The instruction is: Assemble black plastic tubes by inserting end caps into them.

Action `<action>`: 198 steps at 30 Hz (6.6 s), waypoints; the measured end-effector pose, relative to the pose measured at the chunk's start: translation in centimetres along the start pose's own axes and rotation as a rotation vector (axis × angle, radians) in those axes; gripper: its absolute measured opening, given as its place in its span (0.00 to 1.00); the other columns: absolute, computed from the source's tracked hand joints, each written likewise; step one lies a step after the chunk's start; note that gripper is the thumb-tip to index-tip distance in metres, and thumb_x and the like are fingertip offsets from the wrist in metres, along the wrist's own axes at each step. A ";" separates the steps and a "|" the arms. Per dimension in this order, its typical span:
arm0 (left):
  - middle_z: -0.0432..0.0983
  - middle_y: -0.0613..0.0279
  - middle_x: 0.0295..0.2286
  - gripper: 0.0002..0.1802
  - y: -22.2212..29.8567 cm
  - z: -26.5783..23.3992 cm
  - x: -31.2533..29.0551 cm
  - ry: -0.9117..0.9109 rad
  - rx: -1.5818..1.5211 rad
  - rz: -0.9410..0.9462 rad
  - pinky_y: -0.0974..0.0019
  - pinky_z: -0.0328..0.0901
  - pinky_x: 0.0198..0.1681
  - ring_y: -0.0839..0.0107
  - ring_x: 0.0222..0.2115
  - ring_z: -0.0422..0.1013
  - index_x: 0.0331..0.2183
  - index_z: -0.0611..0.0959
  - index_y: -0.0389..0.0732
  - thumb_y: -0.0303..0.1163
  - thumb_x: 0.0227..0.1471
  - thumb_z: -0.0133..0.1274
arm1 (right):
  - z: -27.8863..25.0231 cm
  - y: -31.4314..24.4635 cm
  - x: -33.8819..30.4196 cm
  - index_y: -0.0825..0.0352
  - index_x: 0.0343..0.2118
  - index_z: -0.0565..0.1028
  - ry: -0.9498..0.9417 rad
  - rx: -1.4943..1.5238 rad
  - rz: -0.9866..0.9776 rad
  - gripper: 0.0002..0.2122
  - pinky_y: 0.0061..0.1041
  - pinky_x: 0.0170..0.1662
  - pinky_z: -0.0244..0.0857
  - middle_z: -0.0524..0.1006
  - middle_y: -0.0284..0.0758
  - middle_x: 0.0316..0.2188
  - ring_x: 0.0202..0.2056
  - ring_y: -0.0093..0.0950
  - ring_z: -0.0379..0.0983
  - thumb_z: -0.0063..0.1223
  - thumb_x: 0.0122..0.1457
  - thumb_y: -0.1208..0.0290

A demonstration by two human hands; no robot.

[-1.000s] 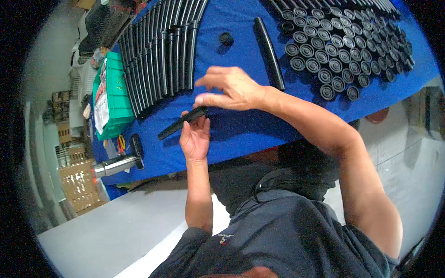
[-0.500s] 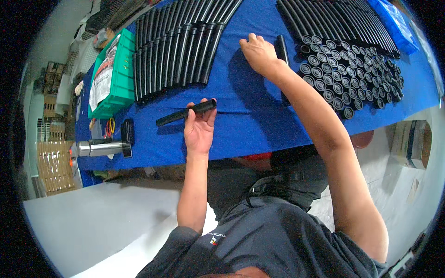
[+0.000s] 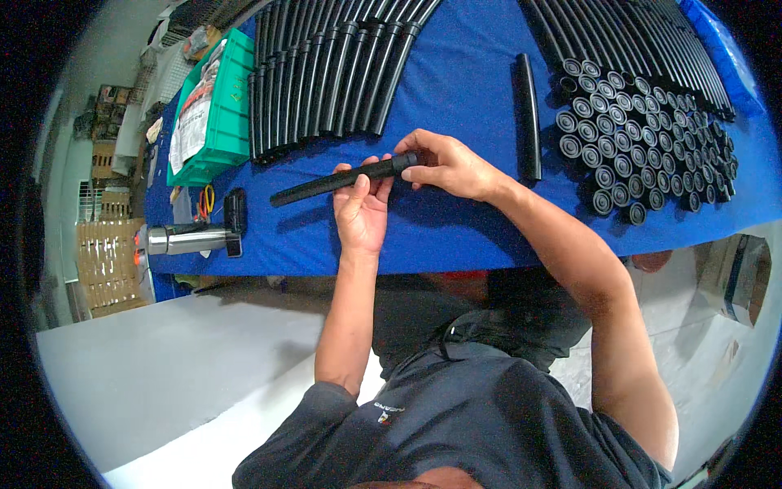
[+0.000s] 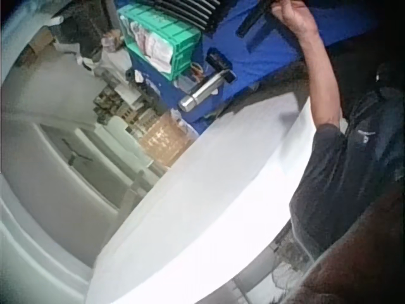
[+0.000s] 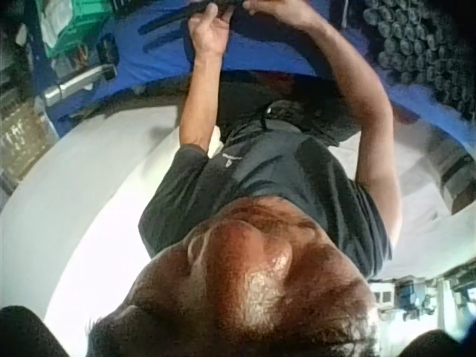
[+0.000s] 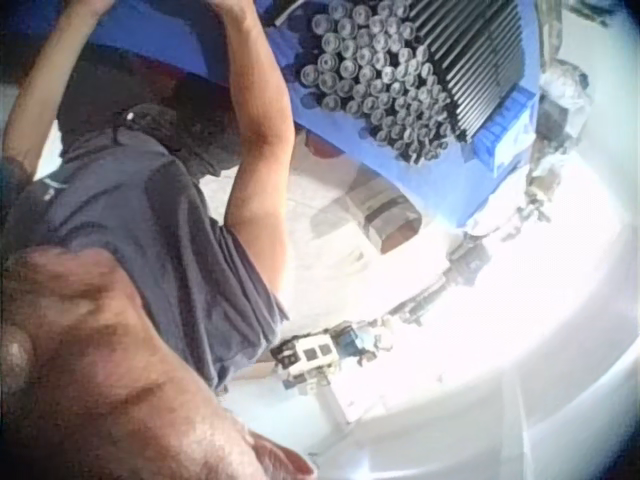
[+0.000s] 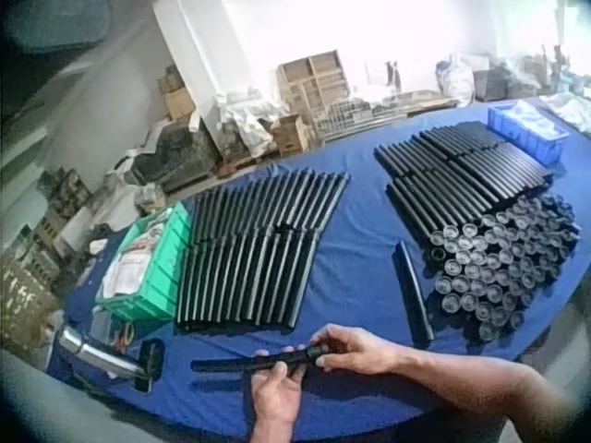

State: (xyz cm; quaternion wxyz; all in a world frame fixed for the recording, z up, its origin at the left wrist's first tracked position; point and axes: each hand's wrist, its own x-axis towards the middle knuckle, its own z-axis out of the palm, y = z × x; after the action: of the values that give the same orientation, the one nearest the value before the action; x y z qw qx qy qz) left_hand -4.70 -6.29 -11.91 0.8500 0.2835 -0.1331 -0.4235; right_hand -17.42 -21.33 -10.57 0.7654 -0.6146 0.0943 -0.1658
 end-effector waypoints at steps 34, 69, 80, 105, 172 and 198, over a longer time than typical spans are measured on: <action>0.76 0.51 0.38 0.17 -0.7 1.2 -0.3 0.131 0.167 0.041 0.57 0.76 0.44 0.58 0.41 0.76 0.42 0.69 0.44 0.20 0.53 0.56 | 0.8 -0.6 -1.1 0.70 0.45 0.71 0.071 -0.684 -0.339 0.14 0.38 0.40 0.68 0.74 0.46 0.34 0.36 0.45 0.73 0.55 0.57 0.73; 0.68 0.46 0.53 0.14 3.2 -4.1 -0.2 -0.139 -0.085 -0.166 0.45 0.59 0.62 0.49 0.59 0.59 0.47 0.77 0.38 0.26 0.59 0.49 | 0.2 -0.4 -1.2 0.69 0.41 0.72 -0.014 -0.554 -0.294 0.15 0.39 0.37 0.67 0.74 0.44 0.30 0.33 0.45 0.74 0.60 0.53 0.68; 0.69 0.44 0.52 0.14 3.3 -3.9 -0.2 -0.143 -0.081 -0.161 0.47 0.61 0.61 0.49 0.57 0.62 0.47 0.77 0.36 0.26 0.58 0.51 | 0.7 -0.6 -1.2 0.72 0.36 0.72 -0.021 -0.528 -0.290 0.14 0.43 0.36 0.66 0.76 0.48 0.28 0.32 0.49 0.74 0.58 0.52 0.67; 0.71 0.44 0.50 0.13 2.8 -3.5 -0.7 -0.088 -0.056 -0.109 0.51 0.62 0.61 0.51 0.56 0.64 0.45 0.77 0.37 0.23 0.56 0.52 | 1.3 0.2 -1.6 0.69 0.38 0.69 0.090 -0.663 -0.455 0.14 0.44 0.37 0.67 0.74 0.44 0.33 0.37 0.46 0.72 0.60 0.51 0.70; 0.68 0.47 0.53 0.14 3.3 -3.6 -0.5 -0.160 -0.103 -0.177 0.48 0.60 0.62 0.52 0.58 0.62 0.47 0.77 0.34 0.24 0.58 0.50 | 1.3 0.0 -1.2 0.71 0.37 0.74 0.040 -0.536 -0.376 0.13 0.40 0.33 0.66 0.76 0.45 0.25 0.28 0.44 0.75 0.58 0.53 0.68; 0.70 0.47 0.52 0.16 2.9 -1.9 -0.4 -0.060 -0.015 -0.181 0.49 0.61 0.61 0.53 0.57 0.63 0.48 0.75 0.36 0.25 0.57 0.52 | 1.1 0.7 -1.2 0.70 0.40 0.73 0.079 -0.628 -0.547 0.15 0.44 0.33 0.68 0.76 0.45 0.28 0.31 0.47 0.75 0.57 0.50 0.68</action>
State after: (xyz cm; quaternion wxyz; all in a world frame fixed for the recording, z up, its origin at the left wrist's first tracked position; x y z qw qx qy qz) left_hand -2.13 -3.89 -11.69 0.8061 0.2752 -0.1289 -0.5078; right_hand -18.02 -19.72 -11.07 0.4643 -0.8136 0.0029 -0.3499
